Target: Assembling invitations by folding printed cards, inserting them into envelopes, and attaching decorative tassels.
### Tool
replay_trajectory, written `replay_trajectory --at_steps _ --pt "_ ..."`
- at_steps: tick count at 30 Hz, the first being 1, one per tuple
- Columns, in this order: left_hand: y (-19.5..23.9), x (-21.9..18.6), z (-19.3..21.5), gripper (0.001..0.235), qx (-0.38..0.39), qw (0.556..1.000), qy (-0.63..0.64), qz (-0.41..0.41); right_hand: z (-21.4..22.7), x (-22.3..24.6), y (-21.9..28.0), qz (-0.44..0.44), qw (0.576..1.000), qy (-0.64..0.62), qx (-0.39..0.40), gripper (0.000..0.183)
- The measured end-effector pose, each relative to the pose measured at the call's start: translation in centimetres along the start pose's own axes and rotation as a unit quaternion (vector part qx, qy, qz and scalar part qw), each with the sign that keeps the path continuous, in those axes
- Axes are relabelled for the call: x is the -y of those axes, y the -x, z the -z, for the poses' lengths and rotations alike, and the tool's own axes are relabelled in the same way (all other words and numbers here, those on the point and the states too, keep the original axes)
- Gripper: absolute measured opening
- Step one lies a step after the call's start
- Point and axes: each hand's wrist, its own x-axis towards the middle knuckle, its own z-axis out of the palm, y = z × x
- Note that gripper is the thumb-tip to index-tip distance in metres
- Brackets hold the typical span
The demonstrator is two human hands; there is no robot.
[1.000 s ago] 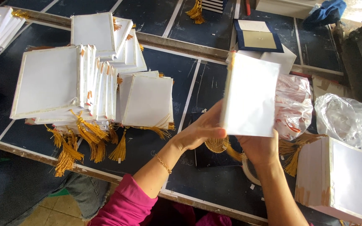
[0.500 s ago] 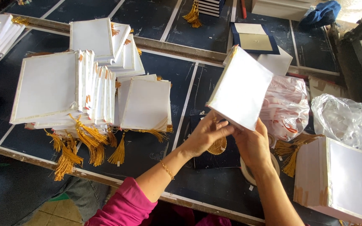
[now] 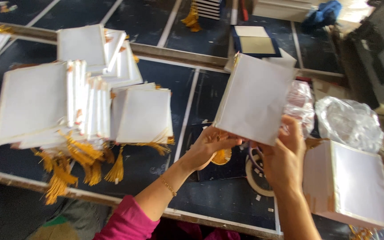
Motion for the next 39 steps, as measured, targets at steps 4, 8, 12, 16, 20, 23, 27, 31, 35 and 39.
replay_trajectory --at_steps 4,8,12,16,20,23,27,31,35,39 --pt "0.6 -1.5 -0.7 0.060 0.131 0.985 -0.033 0.103 4.3 6.4 -0.6 0.072 0.984 0.162 0.016 0.052" --pt "0.1 -2.0 -1.4 0.062 0.152 0.973 -0.070 0.158 11.7 12.0 -5.7 0.282 0.764 0.579 0.051 0.044" --pt "-0.2 -1.1 -0.4 0.055 0.129 0.978 -0.047 0.158 25.2 11.0 -18.6 0.050 0.993 0.106 -0.018 0.038" --pt "-0.4 -0.7 0.4 0.049 0.079 0.986 -0.029 0.145 40.5 8.3 -28.9 0.012 1.000 -0.002 -0.001 0.019" --pt "-0.8 -0.6 0.5 0.047 0.040 0.988 -0.021 0.147 38.3 7.3 -28.5 0.014 1.000 -0.020 -0.015 0.023" --pt "-0.7 -1.0 -0.1 0.038 0.012 0.993 -0.086 0.076 19.3 10.8 -16.9 0.053 0.995 0.053 -0.060 0.045" --pt "-0.9 -1.9 -1.0 0.013 -0.127 0.969 -0.206 -0.045 12.5 10.4 -9.9 0.006 0.990 0.138 -0.012 0.035" --pt "-0.1 -5.1 -4.0 0.071 -0.117 0.953 -0.273 -0.061 9.2 8.2 -4.3 0.115 0.932 0.336 0.072 0.028" --pt "0.6 -5.5 -5.2 0.078 -0.183 0.913 -0.331 -0.154 5.4 6.4 0.6 0.135 0.917 0.372 0.050 0.029" --pt "0.8 -7.8 -2.9 0.107 -0.327 0.913 -0.244 0.011 3.8 5.4 3.1 0.122 0.941 0.314 0.019 0.030"
